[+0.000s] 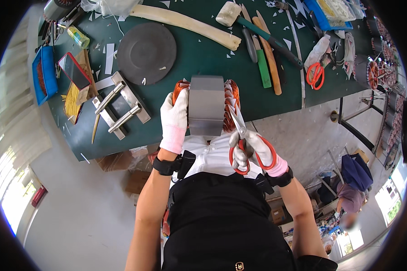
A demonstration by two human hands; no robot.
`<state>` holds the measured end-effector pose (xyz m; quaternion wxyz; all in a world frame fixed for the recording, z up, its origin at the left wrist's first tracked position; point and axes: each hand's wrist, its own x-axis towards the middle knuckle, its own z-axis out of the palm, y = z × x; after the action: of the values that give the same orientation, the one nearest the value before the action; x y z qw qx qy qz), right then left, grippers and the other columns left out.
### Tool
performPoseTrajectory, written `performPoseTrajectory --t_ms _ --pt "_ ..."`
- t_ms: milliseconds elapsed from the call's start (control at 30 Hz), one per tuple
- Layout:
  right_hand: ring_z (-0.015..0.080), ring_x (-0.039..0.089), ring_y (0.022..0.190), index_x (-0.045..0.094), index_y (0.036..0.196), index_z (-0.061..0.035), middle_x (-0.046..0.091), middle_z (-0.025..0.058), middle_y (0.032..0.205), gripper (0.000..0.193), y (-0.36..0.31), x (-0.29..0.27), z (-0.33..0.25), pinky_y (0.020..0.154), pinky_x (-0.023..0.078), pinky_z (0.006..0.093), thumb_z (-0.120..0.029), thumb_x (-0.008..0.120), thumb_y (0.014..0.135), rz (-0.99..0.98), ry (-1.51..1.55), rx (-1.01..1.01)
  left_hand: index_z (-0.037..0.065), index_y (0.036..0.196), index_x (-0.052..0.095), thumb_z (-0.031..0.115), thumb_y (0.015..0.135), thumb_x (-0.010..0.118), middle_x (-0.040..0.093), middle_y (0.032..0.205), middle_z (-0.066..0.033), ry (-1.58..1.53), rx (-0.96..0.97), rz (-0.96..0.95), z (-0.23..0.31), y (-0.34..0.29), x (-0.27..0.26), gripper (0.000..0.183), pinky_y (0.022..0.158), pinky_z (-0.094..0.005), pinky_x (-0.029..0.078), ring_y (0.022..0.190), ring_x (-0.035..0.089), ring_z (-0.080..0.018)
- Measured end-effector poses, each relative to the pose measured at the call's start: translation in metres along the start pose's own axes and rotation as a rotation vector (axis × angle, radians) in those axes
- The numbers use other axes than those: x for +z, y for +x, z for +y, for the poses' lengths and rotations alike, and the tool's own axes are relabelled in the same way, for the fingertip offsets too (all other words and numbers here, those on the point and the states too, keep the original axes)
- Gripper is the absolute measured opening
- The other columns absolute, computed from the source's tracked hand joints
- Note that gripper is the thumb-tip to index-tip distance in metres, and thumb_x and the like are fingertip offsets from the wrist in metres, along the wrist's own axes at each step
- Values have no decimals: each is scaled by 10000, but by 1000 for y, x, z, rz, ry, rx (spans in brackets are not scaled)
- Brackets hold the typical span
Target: The person is assembling and shaping components of electric motor stators on a workbench.
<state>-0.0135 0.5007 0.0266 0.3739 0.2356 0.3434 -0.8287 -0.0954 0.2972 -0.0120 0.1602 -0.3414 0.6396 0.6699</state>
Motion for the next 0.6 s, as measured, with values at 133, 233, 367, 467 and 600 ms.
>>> performPoseTrajectory --t_ms 133,233,367,467,600 --pt "94 369 361 526 933 -17 413 -7 512 427 2 -8 -17 356 338 221 -402 351 994 -152 201 228 4 967 583 280 925 555 533 718 31 21 1 51 2 -3 2 281 548 -194 396 610 460 -27" --pt "94 355 346 529 918 -18 391 -12 492 443 -4 -9 -19 337 328 226 -421 360 989 -101 58 201 1 976 583 285 923 560 528 722 30 29 13 32 1 -5 1 290 549 -198 396 613 454 -28" --pt "105 384 370 526 909 -31 395 -6 495 442 -11 4 -16 374 375 248 -430 354 986 -18 183 234 4 982 581 255 925 562 528 725 31 12 -19 63 4 -8 3 258 563 -195 399 625 454 -27" --pt "106 433 422 512 961 -25 434 -4 552 454 -9 -1 -17 413 398 235 -450 353 981 -24 113 241 8 976 581 234 927 563 522 723 36 12 3 69 5 -10 3 232 567 -192 396 629 448 -24" --pt "100 427 415 502 957 -28 424 -9 546 446 -3 0 -15 404 385 232 -446 348 983 -33 95 217 9 961 583 227 928 563 512 724 45 8 37 45 0 -10 0 221 568 -187 385 632 432 -18"
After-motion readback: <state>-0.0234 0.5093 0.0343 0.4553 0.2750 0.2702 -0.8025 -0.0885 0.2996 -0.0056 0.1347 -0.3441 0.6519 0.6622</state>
